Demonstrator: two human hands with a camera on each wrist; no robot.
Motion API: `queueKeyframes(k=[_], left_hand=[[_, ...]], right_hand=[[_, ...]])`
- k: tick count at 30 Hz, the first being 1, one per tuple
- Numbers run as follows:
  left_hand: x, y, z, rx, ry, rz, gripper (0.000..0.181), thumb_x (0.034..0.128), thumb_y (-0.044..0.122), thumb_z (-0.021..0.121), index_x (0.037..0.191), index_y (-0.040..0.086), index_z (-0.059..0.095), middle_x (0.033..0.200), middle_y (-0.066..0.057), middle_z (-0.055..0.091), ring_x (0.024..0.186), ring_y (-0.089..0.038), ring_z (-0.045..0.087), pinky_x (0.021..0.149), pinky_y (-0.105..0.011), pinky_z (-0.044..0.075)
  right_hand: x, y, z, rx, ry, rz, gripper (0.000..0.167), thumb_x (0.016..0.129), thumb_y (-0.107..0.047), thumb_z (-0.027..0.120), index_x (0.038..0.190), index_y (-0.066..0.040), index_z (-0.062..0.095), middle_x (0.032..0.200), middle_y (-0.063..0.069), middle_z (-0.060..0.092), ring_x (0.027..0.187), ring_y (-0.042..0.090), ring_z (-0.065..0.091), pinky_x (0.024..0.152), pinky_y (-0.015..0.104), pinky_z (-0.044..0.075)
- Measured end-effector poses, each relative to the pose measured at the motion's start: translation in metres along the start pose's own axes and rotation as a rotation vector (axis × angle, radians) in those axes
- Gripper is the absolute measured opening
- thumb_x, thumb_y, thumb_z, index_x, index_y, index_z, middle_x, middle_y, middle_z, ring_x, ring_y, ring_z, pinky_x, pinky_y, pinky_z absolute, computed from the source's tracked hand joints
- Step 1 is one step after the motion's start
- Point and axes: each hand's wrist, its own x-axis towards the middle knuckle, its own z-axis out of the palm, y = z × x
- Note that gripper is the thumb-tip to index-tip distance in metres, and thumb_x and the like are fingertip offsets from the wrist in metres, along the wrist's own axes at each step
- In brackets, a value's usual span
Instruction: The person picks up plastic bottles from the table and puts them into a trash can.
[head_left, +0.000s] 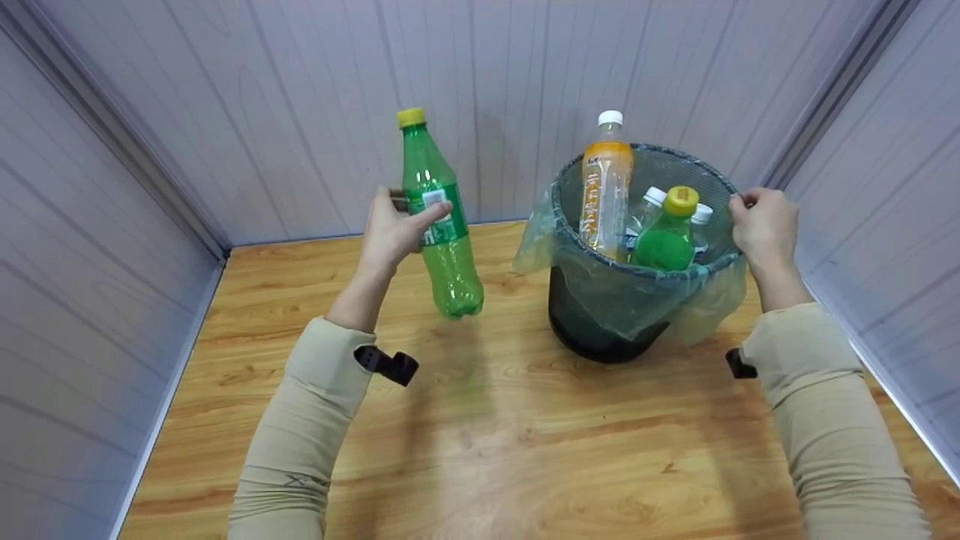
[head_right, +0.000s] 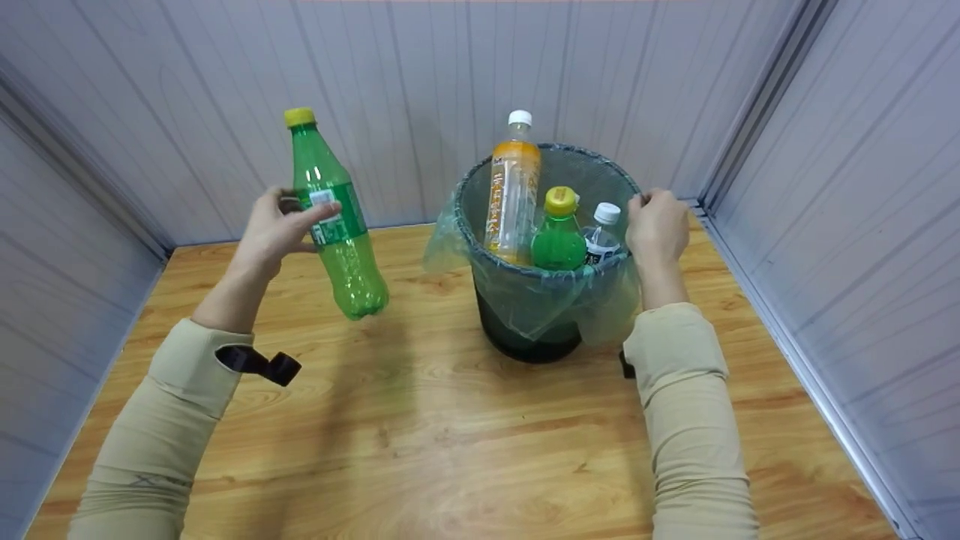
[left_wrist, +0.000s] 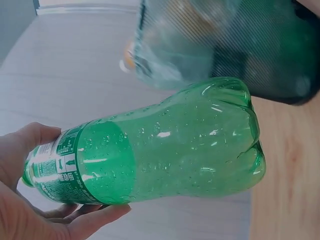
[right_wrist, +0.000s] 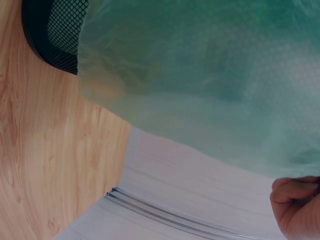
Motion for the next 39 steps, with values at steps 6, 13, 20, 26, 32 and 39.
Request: queueKeyframes(k=[6, 13, 20, 26, 32, 39], left_hand=[[-0.009, 0.024, -0.001, 0.014, 0.024, 0.083, 0.062, 0.0760, 0.030, 0.068, 0.121, 0.004, 0.035, 0.112, -0.011, 0.043, 0.100, -0.020, 0.046, 0.078, -0.031, 0.046], [-0.015, 0.048, 0.005, -0.013, 0.031, 0.171, 0.059, 0.0760, 0.030, 0.069, 0.118, 0.005, 0.037, 0.110, -0.008, 0.043, 0.097, -0.017, 0.046, 0.074, -0.027, 0.047], [-0.019, 0.075, 0.021, -0.082, 0.023, 0.297, 0.058, 0.0768, 0.030, 0.068, 0.118, 0.006, 0.036, 0.107, -0.007, 0.043, 0.093, -0.017, 0.048, 0.074, -0.024, 0.046], [-0.017, 0.093, 0.043, -0.155, 0.036, 0.403, 0.059, 0.0768, 0.027, 0.069, 0.119, 0.005, 0.033, 0.107, -0.008, 0.044, 0.094, -0.016, 0.049, 0.076, -0.022, 0.045], [-0.009, 0.100, 0.069, -0.254, 0.050, 0.485, 0.059, 0.0767, 0.021, 0.070, 0.118, 0.004, 0.031, 0.108, -0.008, 0.045, 0.098, -0.015, 0.049, 0.077, -0.019, 0.045], [0.004, 0.102, 0.099, -0.332, 0.060, 0.533, 0.058, 0.0792, 0.020, 0.067, 0.120, 0.004, 0.028, 0.110, -0.007, 0.043, 0.099, -0.012, 0.049, 0.078, -0.016, 0.043]], right_hand=[[0.000, -0.001, 0.000, -0.009, -0.005, 0.009, 0.041, 0.093, -0.025, 0.035, 0.105, 0.008, 0.057, 0.099, 0.023, 0.055, 0.081, 0.029, 0.047, 0.065, 0.036, 0.039], [0.000, 0.001, 0.001, -0.010, 0.005, -0.010, 0.040, 0.092, -0.024, 0.036, 0.102, 0.009, 0.058, 0.096, 0.023, 0.055, 0.080, 0.030, 0.047, 0.064, 0.037, 0.039], [0.000, 0.002, 0.001, -0.012, 0.015, -0.014, 0.039, 0.092, -0.024, 0.038, 0.098, 0.008, 0.059, 0.092, 0.022, 0.055, 0.078, 0.030, 0.047, 0.062, 0.036, 0.038], [0.001, 0.002, 0.001, -0.013, 0.017, -0.009, 0.039, 0.092, -0.025, 0.038, 0.098, 0.008, 0.059, 0.093, 0.022, 0.055, 0.078, 0.029, 0.047, 0.063, 0.036, 0.038], [0.001, 0.002, 0.002, -0.005, 0.032, -0.021, 0.039, 0.091, -0.024, 0.039, 0.097, 0.009, 0.059, 0.093, 0.023, 0.056, 0.079, 0.032, 0.049, 0.066, 0.040, 0.039], [0.000, 0.000, 0.001, -0.007, 0.032, -0.019, 0.038, 0.091, -0.024, 0.039, 0.097, 0.008, 0.059, 0.092, 0.022, 0.056, 0.076, 0.029, 0.048, 0.062, 0.035, 0.038]])
